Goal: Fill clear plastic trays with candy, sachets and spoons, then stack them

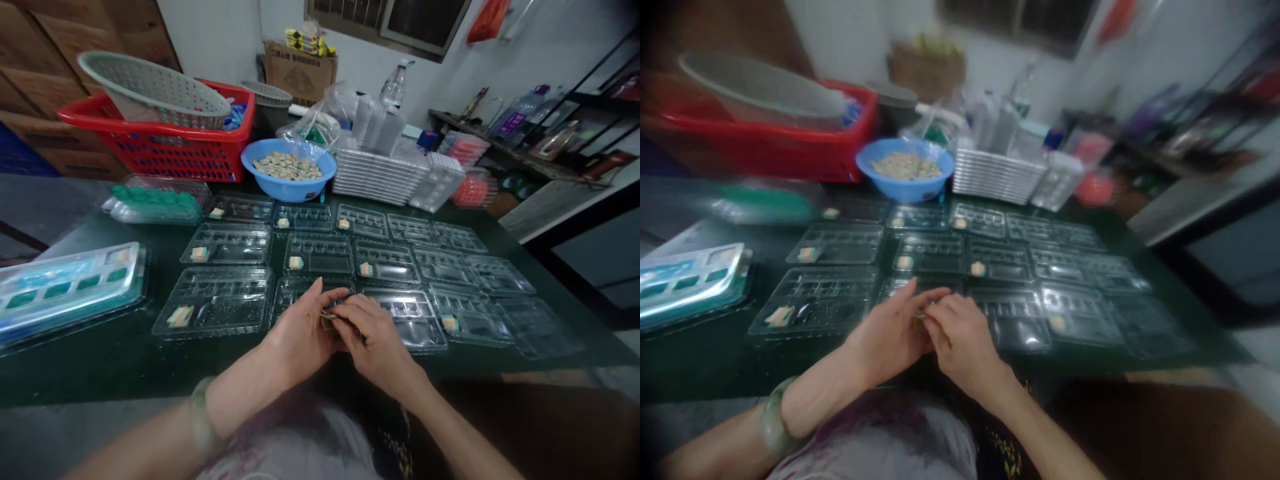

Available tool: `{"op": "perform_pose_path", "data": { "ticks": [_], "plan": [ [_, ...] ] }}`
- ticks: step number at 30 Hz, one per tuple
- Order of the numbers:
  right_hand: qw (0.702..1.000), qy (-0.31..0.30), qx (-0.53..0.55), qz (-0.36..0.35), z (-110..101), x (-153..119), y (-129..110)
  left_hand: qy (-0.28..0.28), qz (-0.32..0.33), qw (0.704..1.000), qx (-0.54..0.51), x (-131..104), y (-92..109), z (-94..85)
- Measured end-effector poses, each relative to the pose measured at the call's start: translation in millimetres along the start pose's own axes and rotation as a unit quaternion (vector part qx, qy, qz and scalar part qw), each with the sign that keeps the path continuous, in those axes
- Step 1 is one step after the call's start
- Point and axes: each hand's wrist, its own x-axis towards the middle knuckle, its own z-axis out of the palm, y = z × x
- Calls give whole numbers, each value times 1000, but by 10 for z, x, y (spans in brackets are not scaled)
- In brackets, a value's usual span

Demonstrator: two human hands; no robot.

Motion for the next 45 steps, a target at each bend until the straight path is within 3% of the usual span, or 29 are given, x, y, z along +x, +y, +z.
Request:
{"op": "perform_pose_path", "data": {
  "ticks": [4, 10, 12, 14, 16, 18, 21, 25, 30, 36, 38, 40, 42, 45],
  "plan": [
    [997, 32, 44, 48, -13, -4, 0, 23, 26, 999, 16, 7, -26, 29],
    [999, 20, 22, 21, 129, 203, -18, 95, 47, 994, -11, 18, 159, 72],
    [998, 38, 54, 20, 119, 265, -30, 76, 67, 995, 3, 7, 233, 37],
    [993, 93, 62, 28, 85, 294, -37, 35, 84, 996, 7, -5, 281, -8],
    [989, 146, 20, 24, 69, 296, -50, 14, 100, 995, -3, -12, 299, -37],
    [986, 161, -45, -2, 100, 286, -79, 28, 100, 994, -13, -11, 296, -41],
    [982, 150, -113, -36, 206, 276, -140, 56, 91, 994, -22, 7, 281, -25],
    [988, 103, -102, -54, 283, 286, -174, 56, 92, 994, -16, 10, 286, 10],
    [999, 39, 22, -25, 162, 329, -119, 106, 102, 986, 76, -76, 293, 123],
    [998, 54, 39, -4, -23, 302, -75, 141, 175, 966, 127, 9, 227, 234],
    [997, 75, 25, 7, -132, 235, -10, 131, 165, 968, 134, 74, 190, 268],
    [992, 118, 12, 37, -304, 138, 155, 94, 96, 980, 146, 126, 173, 282],
    [980, 179, -25, 78, -525, 34, 441, 69, 28, 985, 154, 155, 196, 257],
    [946, 239, -180, 124, -832, -88, 994, 80, 17, 984, 158, 155, 301, 162]
  ]
}}
